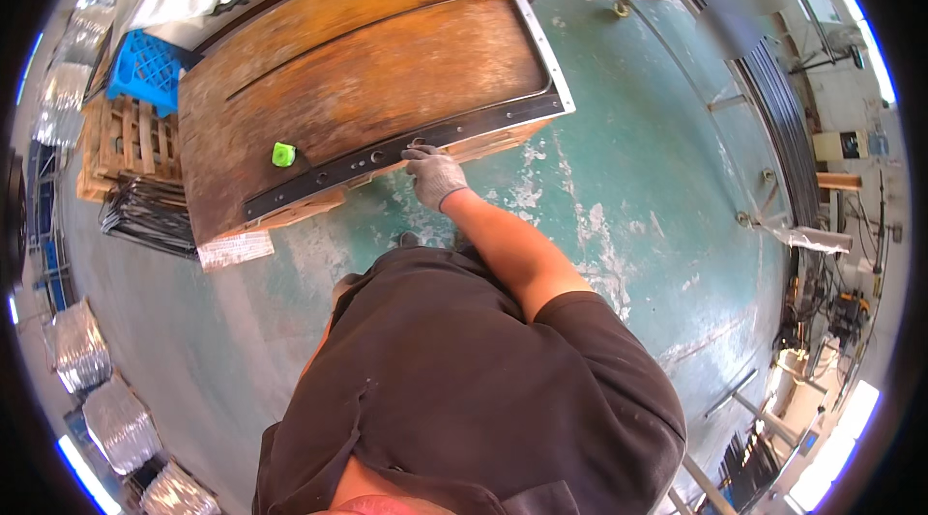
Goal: The person measures a wooden workbench with a tape measure, then loads multiple metal rods into a manual bending machine and bends them into U-shapes. The person stacks the bent rods and repeats the process with additional rods.
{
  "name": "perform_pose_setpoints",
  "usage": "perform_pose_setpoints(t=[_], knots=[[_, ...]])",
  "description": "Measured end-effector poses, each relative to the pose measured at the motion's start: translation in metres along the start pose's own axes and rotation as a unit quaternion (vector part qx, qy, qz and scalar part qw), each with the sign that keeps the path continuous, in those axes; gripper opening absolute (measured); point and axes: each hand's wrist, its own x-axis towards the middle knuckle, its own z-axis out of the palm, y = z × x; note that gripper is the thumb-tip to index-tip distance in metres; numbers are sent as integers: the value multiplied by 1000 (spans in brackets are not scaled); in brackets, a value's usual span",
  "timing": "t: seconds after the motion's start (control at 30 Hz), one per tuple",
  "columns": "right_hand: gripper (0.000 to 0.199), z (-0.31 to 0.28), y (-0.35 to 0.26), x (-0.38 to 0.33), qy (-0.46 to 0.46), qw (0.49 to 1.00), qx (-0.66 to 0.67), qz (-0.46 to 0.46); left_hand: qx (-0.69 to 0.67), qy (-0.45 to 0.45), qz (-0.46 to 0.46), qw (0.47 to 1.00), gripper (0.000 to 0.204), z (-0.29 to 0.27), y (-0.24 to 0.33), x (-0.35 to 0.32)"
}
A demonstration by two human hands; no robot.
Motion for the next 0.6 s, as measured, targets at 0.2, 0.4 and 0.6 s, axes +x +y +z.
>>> perform_pose_setpoints(t=[0.2,0.4,0.6], knots=[[19,-1,-8,0,3,1000,2,3,3,4,36,999,45,-2,-24,15],[20,4,-5,0,6,1000,3,1,-8,-5,-25,1000,51,-11,-5,1],[19,0,-5,-1,-3,1000,6,6,-41,-21,-37,998,51,-8,-15,10]])
